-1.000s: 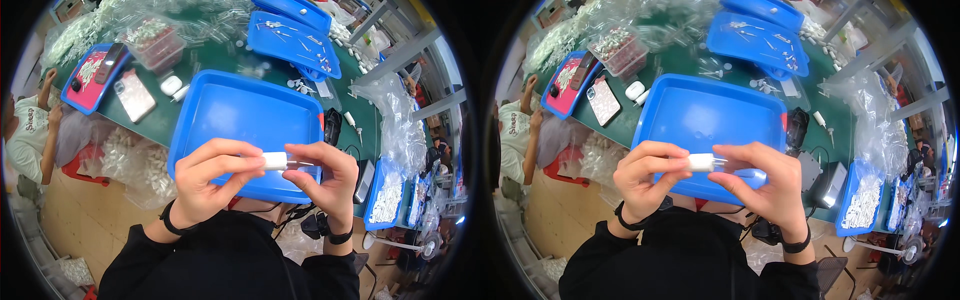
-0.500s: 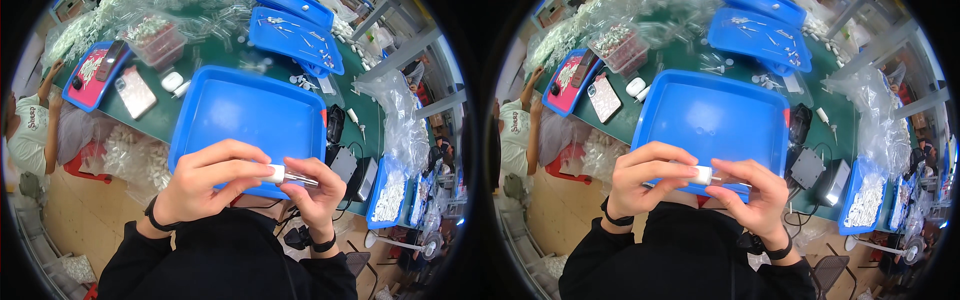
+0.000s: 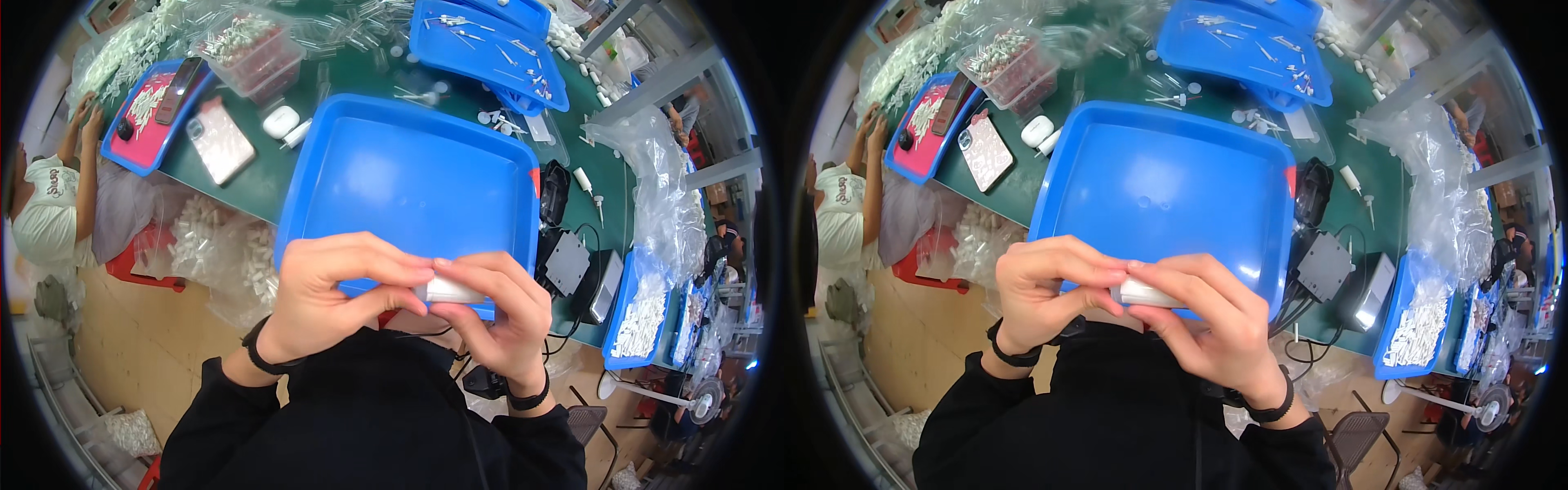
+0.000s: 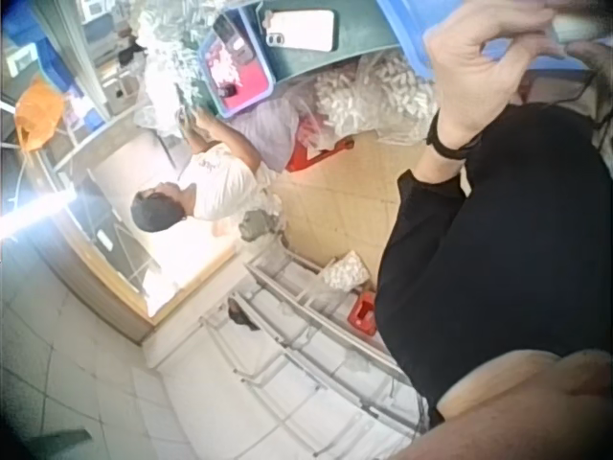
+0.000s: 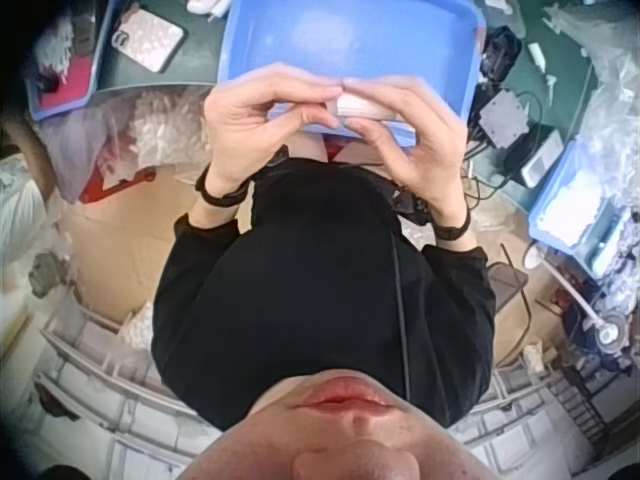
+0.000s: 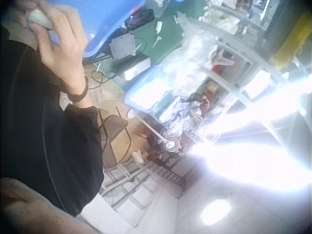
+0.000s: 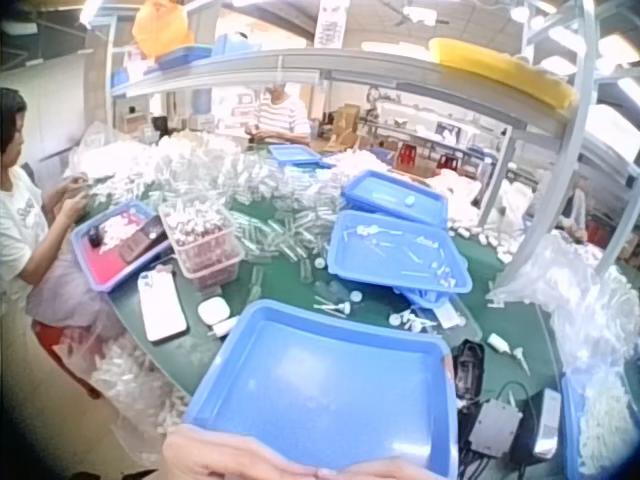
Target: The person assembles small white cylindrical components by inserting thin red-tipped rods into them. They pick up the components from blue trays and a clear container, insert the rods, and place the finished assemblies into a clear plastic box. The process is repetitive and performed by hand at a workbench.
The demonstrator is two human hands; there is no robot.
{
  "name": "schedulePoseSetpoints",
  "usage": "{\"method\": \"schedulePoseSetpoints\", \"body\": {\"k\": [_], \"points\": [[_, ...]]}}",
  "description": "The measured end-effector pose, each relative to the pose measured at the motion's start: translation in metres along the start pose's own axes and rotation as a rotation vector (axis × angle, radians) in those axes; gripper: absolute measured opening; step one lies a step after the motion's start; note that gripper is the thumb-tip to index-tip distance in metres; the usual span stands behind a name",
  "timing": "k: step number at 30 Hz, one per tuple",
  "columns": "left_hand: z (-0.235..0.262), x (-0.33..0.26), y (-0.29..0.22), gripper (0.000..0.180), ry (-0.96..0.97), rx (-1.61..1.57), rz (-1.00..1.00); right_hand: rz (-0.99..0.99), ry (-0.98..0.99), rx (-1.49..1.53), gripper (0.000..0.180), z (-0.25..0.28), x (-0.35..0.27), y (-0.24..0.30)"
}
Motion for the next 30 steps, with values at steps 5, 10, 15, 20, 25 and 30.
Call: {"method": "schedulePoseSetpoints", "body": {"k": [5, 10, 15, 20, 25, 30], "points": [[0.005, -0.004, 0.003, 0.022, -0.137, -0.101, 0.064, -0.064, -0.071, 0.158, 0.029, -0.002, -0.005, -0.001], [0.004, -0.004, -0.002, 0.021, -0.096, -0.11, 0.023, 0.057, 0.011, 0.028, 0.027, -0.003, 0.001, 0.01], [0.005, -0.003, -0.005, 0.02, -0.11, -0.1, -0.023, 0.04, -0.048, 0.055, 0.028, -0.001, 0.001, 0.004], [0.0, -0.008, 0.012, 0.026, -0.216, -0.407, 0.238, 0.129, -0.072, -0.019, 0.029, -0.005, 0.001, 0.009], [0.004, -0.008, 0.009, 0.027, -0.095, -0.185, 0.037, 0.135, -0.101, -0.054, 0.03, -0.009, -0.005, 0.011], [0.002, -0.006, 0.009, 0.022, -0.066, -0.174, 0.069, 0.246, -0.013, -0.125, 0.032, -0.01, -0.005, 0.01]]}}
Point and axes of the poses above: each hand's wrist, its own x-axis towards the middle knuckle, its own z-axis out of the back of the hand, y = z × x, the point moved 6 cm from there along x, towards the middle knuckle, and after that the axes turned 11 degrees about x, right-handed, at the moved point
